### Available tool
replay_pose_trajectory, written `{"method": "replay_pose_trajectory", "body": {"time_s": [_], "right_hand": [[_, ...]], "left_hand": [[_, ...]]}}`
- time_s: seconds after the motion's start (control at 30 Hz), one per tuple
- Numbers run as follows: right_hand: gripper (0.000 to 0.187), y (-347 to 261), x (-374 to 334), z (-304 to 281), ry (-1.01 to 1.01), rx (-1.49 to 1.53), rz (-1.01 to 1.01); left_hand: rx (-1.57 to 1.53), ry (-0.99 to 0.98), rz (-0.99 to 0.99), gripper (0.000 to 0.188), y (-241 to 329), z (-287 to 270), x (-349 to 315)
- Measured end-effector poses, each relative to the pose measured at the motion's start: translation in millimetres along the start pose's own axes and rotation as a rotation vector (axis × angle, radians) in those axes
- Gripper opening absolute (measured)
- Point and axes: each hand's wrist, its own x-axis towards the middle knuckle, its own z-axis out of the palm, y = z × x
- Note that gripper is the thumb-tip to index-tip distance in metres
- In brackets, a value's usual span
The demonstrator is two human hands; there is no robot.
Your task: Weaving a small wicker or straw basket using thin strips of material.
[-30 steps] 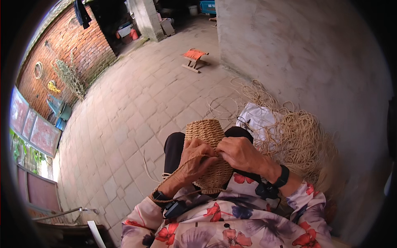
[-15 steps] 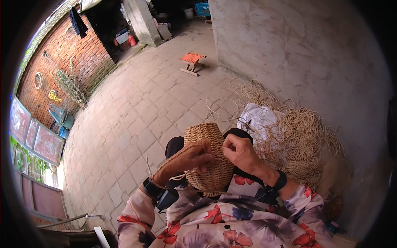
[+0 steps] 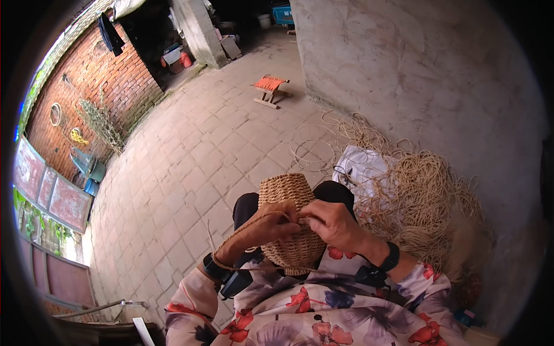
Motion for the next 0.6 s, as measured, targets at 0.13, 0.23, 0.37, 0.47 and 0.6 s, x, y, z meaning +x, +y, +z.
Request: {"method": "replay_pose_trajectory", "body": {"time_s": [0.13, 0.23, 0.37, 0.47, 0.6], "right_hand": [[0.011, -7.3, 5.0, -1.0, -0.007, 0.214, 0.100], [0.008, -4.5, 6.3, 1.4, -0.021, 0.092, 0.022], [0.009, -2.2, 5.4, 5.8, -0.053, -0.164, -0.040], [0.011, -6.3, 1.7, 13.3, 0.080, -0.096, 0.120], [0.013, -14.6, -6.9, 24.2, 0.164, -0.091, 0.131]], "left_hand": [[-0.064, 0.006, 0.032, 0.017, -8.8, -0.7, 1.3], [-0.183, 0.044, -0.005, 0.019, -9.1, 1.8, 0.8], [0.029, 0.011, 0.051, 0.018, -1.4, 0.7, 0.7], [0.229, -0.028, 0.040, 0.019, 18.7, -4.9, 0.6], [-0.190, -0.098, -0.088, 0.022, 4.9, -8.9, 2.7]]}}
